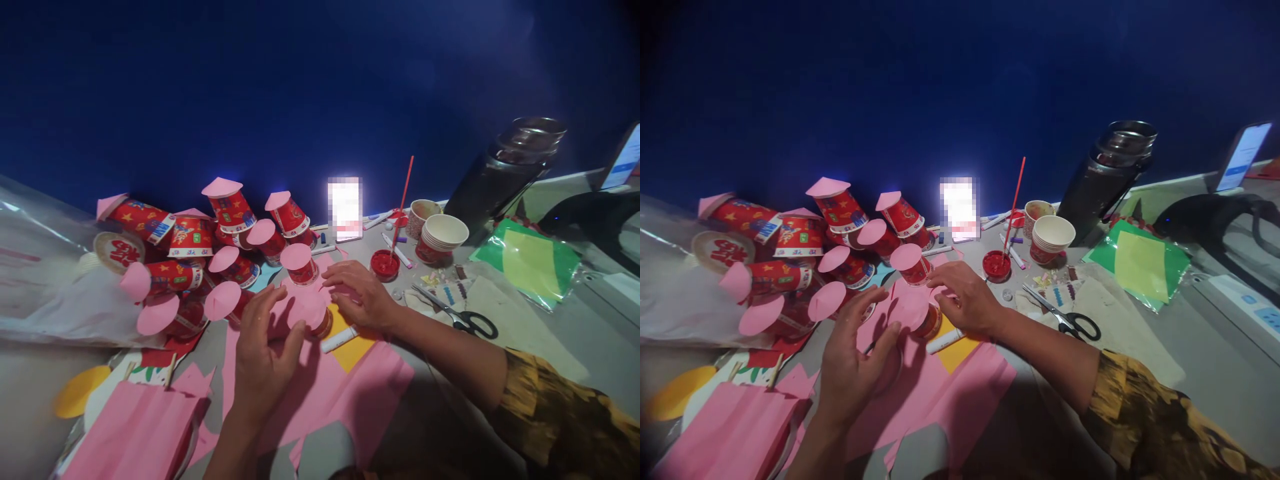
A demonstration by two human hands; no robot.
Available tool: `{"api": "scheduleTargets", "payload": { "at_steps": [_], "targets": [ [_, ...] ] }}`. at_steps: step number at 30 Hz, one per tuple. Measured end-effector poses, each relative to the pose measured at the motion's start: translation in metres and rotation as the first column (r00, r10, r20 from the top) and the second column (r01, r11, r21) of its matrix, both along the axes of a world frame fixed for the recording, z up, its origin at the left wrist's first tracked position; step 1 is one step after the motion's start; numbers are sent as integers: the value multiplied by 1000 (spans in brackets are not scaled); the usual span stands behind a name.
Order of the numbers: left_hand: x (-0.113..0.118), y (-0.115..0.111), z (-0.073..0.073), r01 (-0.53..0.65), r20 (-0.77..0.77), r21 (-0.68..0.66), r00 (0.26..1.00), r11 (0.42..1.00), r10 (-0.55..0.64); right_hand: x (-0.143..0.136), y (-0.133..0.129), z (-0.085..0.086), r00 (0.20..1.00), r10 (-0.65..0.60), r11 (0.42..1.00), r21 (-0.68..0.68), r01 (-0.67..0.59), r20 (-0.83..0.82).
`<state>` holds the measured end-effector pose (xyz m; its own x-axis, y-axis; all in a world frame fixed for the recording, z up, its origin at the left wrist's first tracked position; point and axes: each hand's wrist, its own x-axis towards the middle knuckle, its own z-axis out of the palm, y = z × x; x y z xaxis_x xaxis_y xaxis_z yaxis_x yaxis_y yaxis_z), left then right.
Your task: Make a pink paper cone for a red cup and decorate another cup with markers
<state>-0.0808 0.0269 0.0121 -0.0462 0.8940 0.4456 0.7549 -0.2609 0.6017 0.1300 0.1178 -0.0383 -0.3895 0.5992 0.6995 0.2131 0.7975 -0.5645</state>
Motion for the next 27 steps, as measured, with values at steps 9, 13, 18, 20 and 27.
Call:
{"api": "scheduleTargets", "payload": {
  "at_steps": [9,13,18,20,27],
  "targets": [
    [-27,9,-4,63,426,-322,901,944,85,-7,-5,6,998,68,998,-12,-68,10],
    [-27,11,-4,67,411,-304,909,950,67,-12,-1,3,995,92,996,0,-92,34],
    [-27,15,-6,21,312,-338,946,941,91,-17,1,-1,995,99,995,-24,-98,34],
    [-29,16,-7,3,291,-339,951,941,102,-19,2,-1,995,96,994,-47,-94,41],
    [-47,23,-16,-66,97,-400,989,914,114,-21,1,11,995,64,989,-142,-51,82]
  ]
}}
